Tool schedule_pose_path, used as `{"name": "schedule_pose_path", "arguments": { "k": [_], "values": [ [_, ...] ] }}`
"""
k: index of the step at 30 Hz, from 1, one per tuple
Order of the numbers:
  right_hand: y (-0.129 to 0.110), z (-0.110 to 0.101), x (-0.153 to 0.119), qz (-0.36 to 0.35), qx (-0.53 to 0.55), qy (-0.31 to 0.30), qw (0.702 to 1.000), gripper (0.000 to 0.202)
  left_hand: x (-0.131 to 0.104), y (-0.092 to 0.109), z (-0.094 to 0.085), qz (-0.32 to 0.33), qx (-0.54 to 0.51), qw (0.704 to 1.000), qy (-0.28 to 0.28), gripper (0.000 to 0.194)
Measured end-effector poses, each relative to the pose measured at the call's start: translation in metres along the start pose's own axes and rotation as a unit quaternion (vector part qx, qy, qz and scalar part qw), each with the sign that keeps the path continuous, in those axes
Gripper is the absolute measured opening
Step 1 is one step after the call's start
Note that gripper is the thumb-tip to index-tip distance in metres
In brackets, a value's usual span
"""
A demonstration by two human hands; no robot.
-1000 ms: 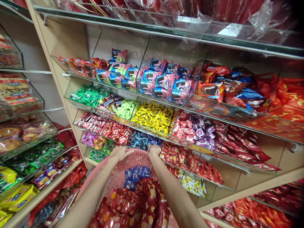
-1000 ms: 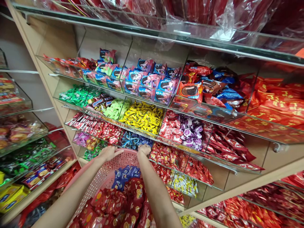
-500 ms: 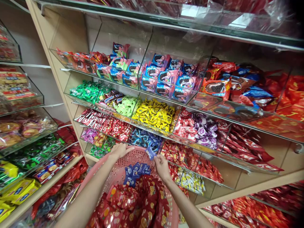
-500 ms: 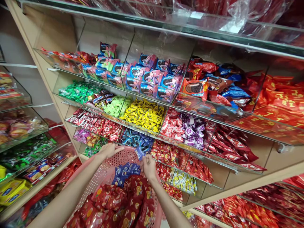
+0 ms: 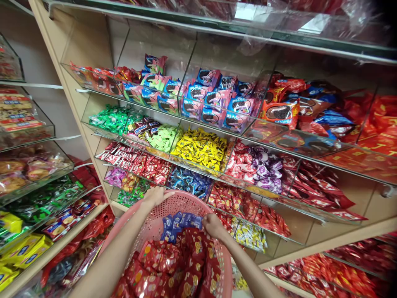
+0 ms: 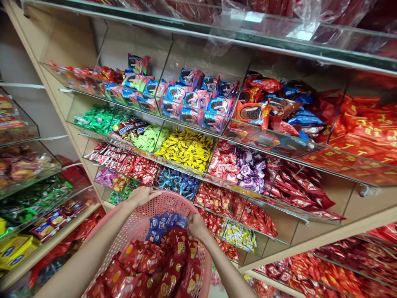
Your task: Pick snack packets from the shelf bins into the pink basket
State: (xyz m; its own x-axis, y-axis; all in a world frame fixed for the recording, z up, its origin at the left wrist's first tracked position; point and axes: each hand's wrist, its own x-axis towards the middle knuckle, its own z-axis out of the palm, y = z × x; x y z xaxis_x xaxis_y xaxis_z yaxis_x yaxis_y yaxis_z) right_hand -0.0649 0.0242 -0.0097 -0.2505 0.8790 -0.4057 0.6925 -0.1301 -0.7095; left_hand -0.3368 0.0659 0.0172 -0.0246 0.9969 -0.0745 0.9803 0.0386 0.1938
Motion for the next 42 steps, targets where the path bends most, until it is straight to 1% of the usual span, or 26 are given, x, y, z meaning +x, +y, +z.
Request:
{"name": "schedule_pose_path", "arguments": {
  "k": [1,3,5,7,10,14,15,17,21,26,30,35,42],
  "values": [
    [-0.001,-0.002,0.000,-0.006,-0.035,0.012,0.999,0.016,0.000,0.000,0.000,0.001,0.001,1.000,0.001,0.072],
    [-0.006,-0.006,-0.001,-0.033,-0.119,0.072,0.990,0.017,-0.001,0.000,-0.001,0.001,0.001,1.000,0.002,0.072],
    [-0.014,-0.012,-0.002,-0.072,-0.196,0.153,0.966,0.015,-0.001,0.001,-0.001,-0.001,0.000,1.000,-0.002,0.072],
    [-0.026,-0.017,-0.003,-0.109,-0.257,0.209,0.937,0.015,-0.001,0.001,-0.001,-0.001,0.000,1.000,-0.003,0.071],
    [-0.046,-0.025,0.000,-0.153,-0.347,0.246,0.892,0.018,0.000,0.001,-0.001,-0.001,0.002,1.000,0.000,0.071],
    [-0.069,-0.031,0.019,-0.227,-0.479,0.295,0.795,0.020,0.000,0.001,0.000,-0.008,-0.002,1.000,-0.004,0.074],
    [-0.072,-0.032,0.026,-0.241,-0.499,0.299,0.777,0.021,0.000,0.001,0.000,-0.007,-0.002,1.000,-0.004,0.074],
    [-0.075,-0.033,0.039,-0.254,-0.523,0.298,0.757,0.022,-0.001,0.001,-0.001,-0.003,0.000,1.000,-0.001,0.074],
    [-0.071,-0.034,0.061,-0.251,-0.542,0.306,0.742,0.022,-0.002,0.002,-0.002,0.001,0.003,1.000,0.008,0.074],
    [-0.062,-0.034,0.071,-0.244,-0.546,0.326,0.732,0.023,-0.001,0.001,0.000,0.004,0.005,1.000,0.002,0.074],
    [-0.057,-0.036,0.072,-0.254,-0.545,0.326,0.730,0.023,0.000,-0.001,0.002,0.006,0.009,1.000,0.005,0.072],
    [-0.058,-0.039,0.070,-0.270,-0.545,0.313,0.730,0.022,0.001,-0.001,0.002,0.005,0.006,1.000,0.004,0.073],
    [-0.065,-0.040,0.054,-0.278,-0.540,0.326,0.725,0.020,0.000,0.001,-0.002,-0.002,0.000,1.000,-0.003,0.073]
  ]
}}
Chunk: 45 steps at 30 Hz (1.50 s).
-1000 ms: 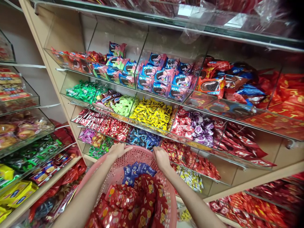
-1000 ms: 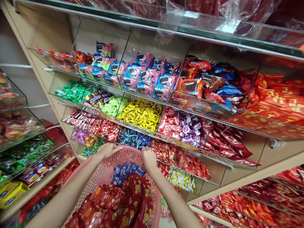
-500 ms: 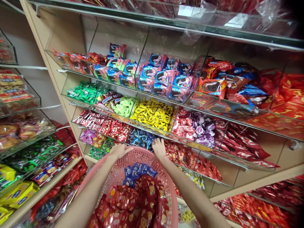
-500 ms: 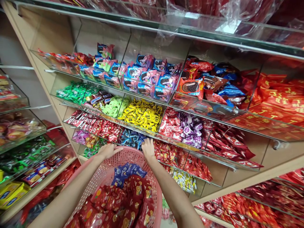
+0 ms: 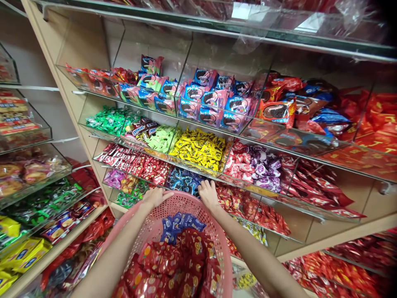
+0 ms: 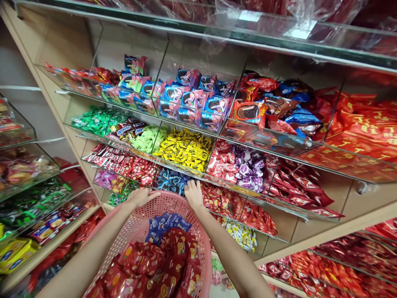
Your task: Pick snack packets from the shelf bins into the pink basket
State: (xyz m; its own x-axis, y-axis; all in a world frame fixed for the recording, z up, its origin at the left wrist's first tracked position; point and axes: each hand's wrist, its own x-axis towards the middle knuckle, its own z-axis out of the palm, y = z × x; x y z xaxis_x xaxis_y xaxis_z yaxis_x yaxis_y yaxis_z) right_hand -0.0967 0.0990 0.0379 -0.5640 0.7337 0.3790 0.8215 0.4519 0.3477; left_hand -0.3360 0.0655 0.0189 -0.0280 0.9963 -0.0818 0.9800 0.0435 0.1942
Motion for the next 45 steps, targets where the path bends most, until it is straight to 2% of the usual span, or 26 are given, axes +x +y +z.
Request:
{"name": "schedule_pose_path", "arguments": {
  "k": [7,11,14,17,19,21,26,32,37,40,45],
  "values": [
    [-0.002,-0.040,-0.016,0.035,0.032,0.012,0.999,0.021,0.001,0.002,-0.001,-0.004,0.004,1.000,-0.008,0.075],
    [-0.007,-0.057,-0.036,0.083,0.110,0.017,0.990,0.024,0.002,0.002,-0.002,-0.002,0.001,1.000,-0.009,0.077],
    [-0.014,-0.050,-0.053,0.137,0.249,0.017,0.959,0.023,0.002,0.002,-0.002,-0.002,0.000,1.000,-0.011,0.078],
    [-0.020,-0.029,-0.068,0.189,0.403,-0.007,0.896,0.019,0.003,0.001,0.000,-0.005,0.010,1.000,-0.009,0.078],
    [-0.024,-0.016,-0.076,0.220,0.458,-0.024,0.861,0.017,0.002,0.000,0.001,-0.001,0.015,1.000,-0.009,0.077],
    [-0.027,-0.009,-0.081,0.239,0.472,-0.028,0.848,0.016,0.002,0.000,0.001,0.002,0.017,1.000,-0.007,0.077],
    [-0.037,-0.016,-0.089,0.244,0.441,-0.022,0.863,0.017,0.001,0.000,0.001,0.008,0.019,1.000,-0.001,0.076],
    [-0.049,-0.019,-0.102,0.239,0.325,-0.021,0.915,0.019,0.001,0.000,0.001,0.005,0.015,1.000,-0.003,0.076],
    [-0.046,-0.021,-0.111,0.216,0.233,-0.029,0.948,0.019,0.002,0.000,0.001,0.003,0.015,1.000,-0.003,0.076],
    [-0.037,-0.029,-0.099,0.201,0.198,-0.018,0.959,0.022,0.002,0.000,0.002,0.000,0.013,1.000,-0.003,0.076],
    [-0.015,-0.036,-0.054,0.139,0.123,-0.011,0.982,0.018,0.002,0.000,0.002,-0.005,0.005,1.000,-0.006,0.077]
  ]
}}
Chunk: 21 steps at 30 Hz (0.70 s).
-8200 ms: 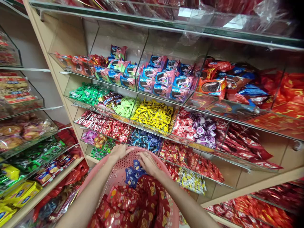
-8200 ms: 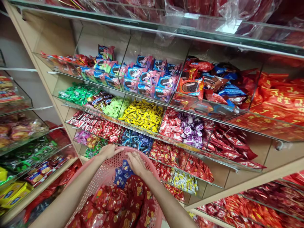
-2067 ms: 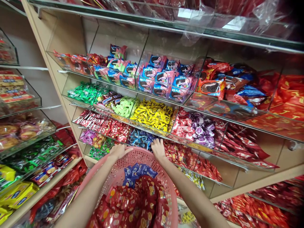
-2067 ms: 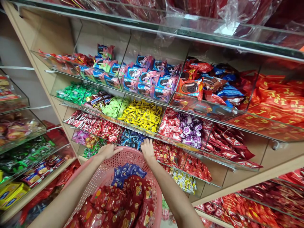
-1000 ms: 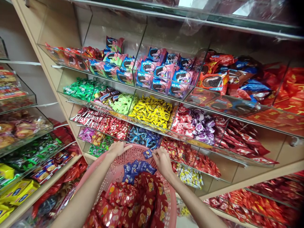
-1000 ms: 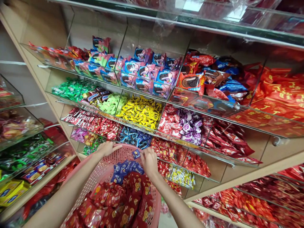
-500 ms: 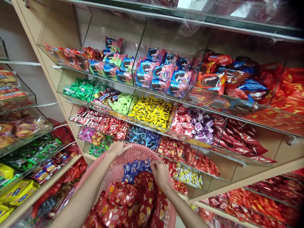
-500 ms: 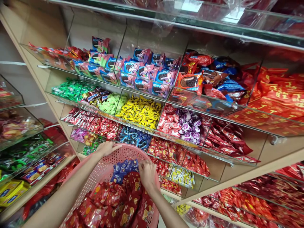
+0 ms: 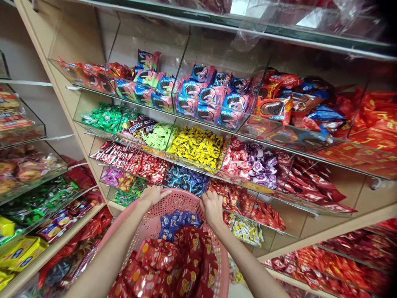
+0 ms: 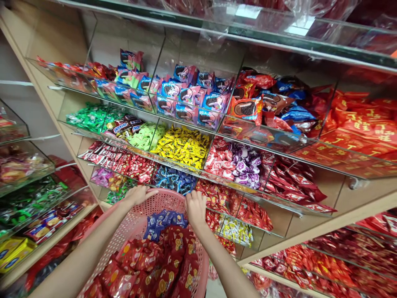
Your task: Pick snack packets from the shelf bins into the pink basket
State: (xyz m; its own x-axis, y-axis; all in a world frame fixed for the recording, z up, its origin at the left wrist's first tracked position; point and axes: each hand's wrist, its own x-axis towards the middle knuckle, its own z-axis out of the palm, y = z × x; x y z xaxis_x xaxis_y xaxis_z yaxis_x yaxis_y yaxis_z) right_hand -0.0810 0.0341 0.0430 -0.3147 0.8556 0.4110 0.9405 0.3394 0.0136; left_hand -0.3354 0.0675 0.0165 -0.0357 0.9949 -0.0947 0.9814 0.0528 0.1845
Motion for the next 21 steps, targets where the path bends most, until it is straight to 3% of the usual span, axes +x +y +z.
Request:
{"name": "schedule_pose_path", "arguments": {
  "k": [7,14,21],
  "values": [
    [0.000,0.019,0.047,-0.096,-0.089,-0.048,0.990,0.021,-0.001,0.001,-0.002,-0.004,0.003,1.000,-0.001,0.076],
    [0.000,0.033,0.058,-0.090,-0.096,-0.094,0.987,0.024,-0.001,0.000,-0.001,0.002,0.001,1.000,0.005,0.076],
    [-0.003,0.023,0.062,-0.084,-0.072,-0.107,0.988,0.025,-0.001,-0.001,0.001,0.009,0.000,1.000,0.012,0.076]
  ]
}}
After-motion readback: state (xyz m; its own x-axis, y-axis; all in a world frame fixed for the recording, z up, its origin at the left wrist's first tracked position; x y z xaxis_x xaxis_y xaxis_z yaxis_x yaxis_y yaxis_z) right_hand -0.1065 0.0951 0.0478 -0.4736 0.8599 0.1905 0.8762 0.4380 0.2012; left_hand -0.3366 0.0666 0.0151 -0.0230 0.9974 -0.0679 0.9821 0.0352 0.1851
